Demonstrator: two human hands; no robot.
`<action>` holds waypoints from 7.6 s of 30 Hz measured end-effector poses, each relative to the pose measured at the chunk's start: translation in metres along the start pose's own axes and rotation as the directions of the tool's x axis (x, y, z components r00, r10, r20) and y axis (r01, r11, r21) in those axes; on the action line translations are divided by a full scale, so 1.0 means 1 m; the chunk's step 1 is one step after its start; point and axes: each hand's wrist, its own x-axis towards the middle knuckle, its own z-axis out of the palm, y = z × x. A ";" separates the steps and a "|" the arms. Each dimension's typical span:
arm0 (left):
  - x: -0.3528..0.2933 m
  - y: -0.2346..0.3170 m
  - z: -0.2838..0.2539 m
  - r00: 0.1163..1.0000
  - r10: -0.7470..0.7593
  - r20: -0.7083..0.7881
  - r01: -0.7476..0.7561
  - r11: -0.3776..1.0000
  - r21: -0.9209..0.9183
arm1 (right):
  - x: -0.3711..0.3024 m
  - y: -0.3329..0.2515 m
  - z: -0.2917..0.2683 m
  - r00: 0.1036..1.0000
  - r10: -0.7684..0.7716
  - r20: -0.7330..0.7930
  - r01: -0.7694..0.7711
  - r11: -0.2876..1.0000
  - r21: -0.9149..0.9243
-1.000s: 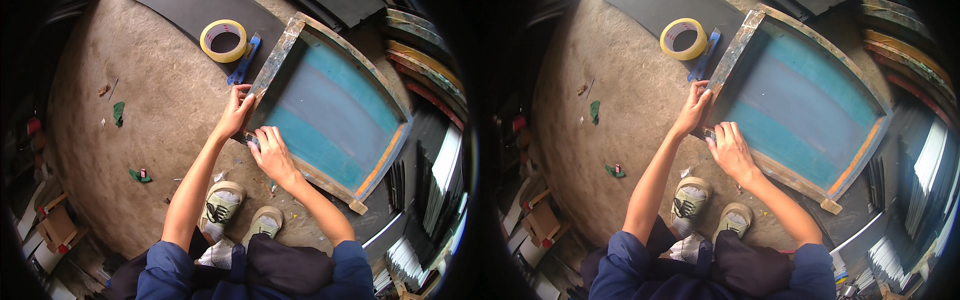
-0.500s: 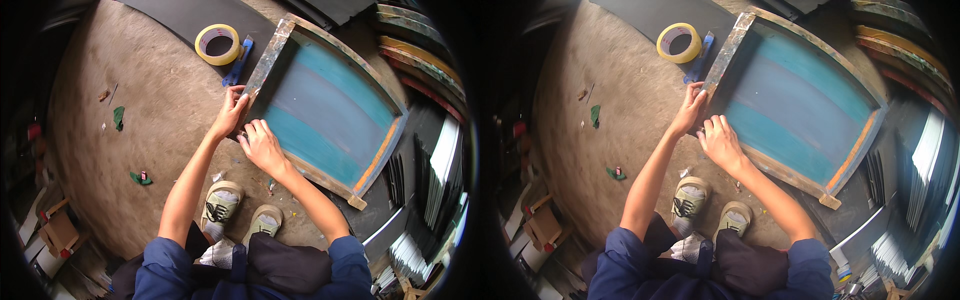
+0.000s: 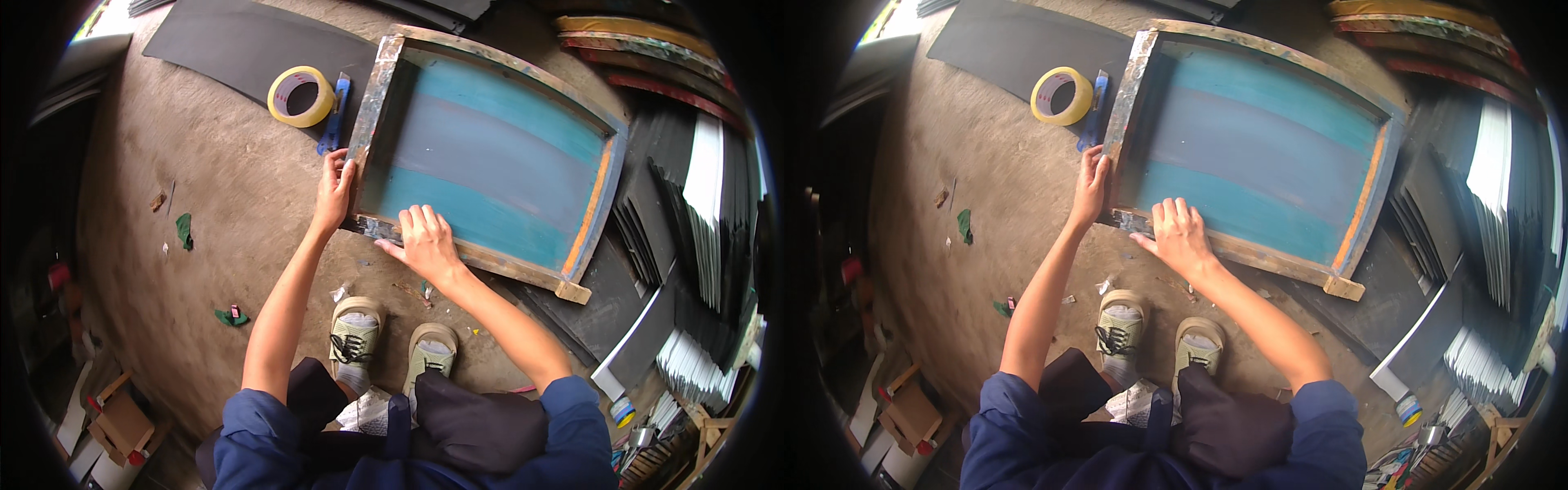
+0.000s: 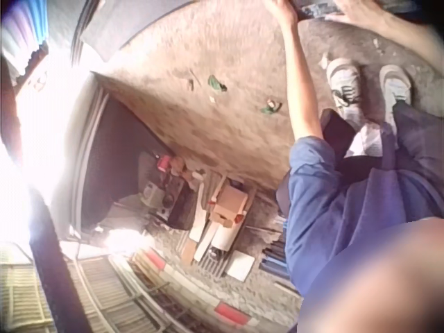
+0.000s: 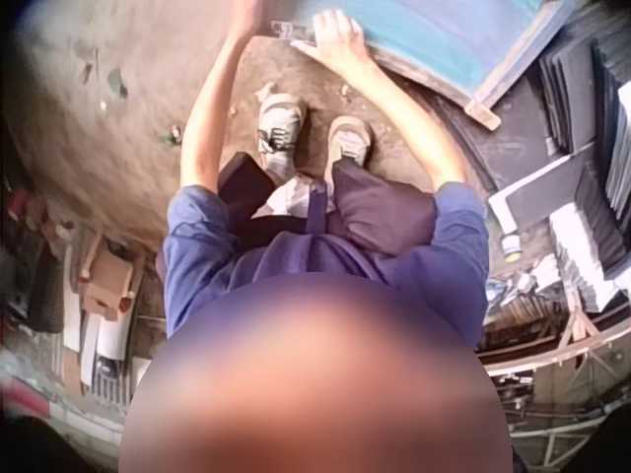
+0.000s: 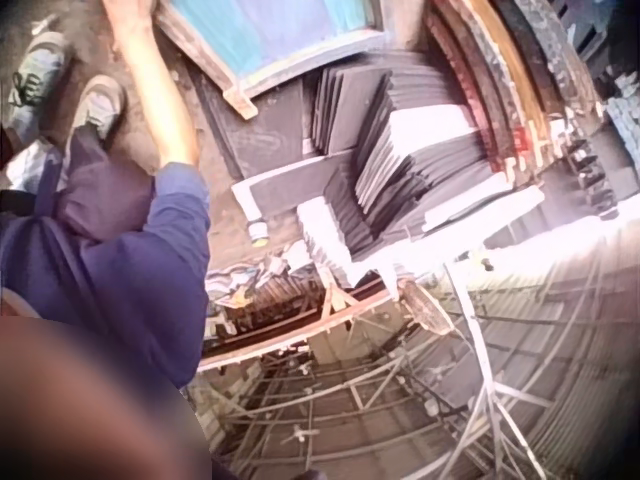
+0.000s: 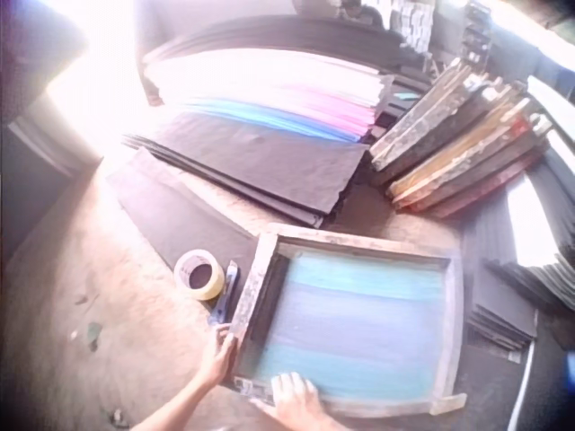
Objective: The person sits on the floor and applies clear packing tape to the edges of a rectangular wooden frame with a teal screen. They repeatedly pull tape from a roll, press it along the frame edges, and smooth it down with their fingers.
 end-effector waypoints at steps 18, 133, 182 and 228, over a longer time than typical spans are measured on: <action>-0.023 0.053 0.010 0.419 0.262 0.869 -0.893 0.291 0.343 | -0.115 0.104 -0.079 0.993 0.115 0.029 -0.110 0.983 -0.149; -0.054 0.086 -0.007 0.531 -0.083 0.843 -0.842 -0.161 0.515 | -0.154 0.142 -0.131 0.866 0.375 -0.330 -0.430 0.895 -0.113; 0.076 0.058 -0.076 0.822 0.550 0.148 -0.350 0.283 0.893 | 0.206 -0.005 0.026 0.935 0.329 -0.134 -0.332 0.943 0.007; -0.039 0.153 -0.125 0.753 0.592 0.287 -0.528 0.285 0.800 | 0.171 -0.048 -0.054 0.985 0.067 -0.157 0.062 0.716 0.696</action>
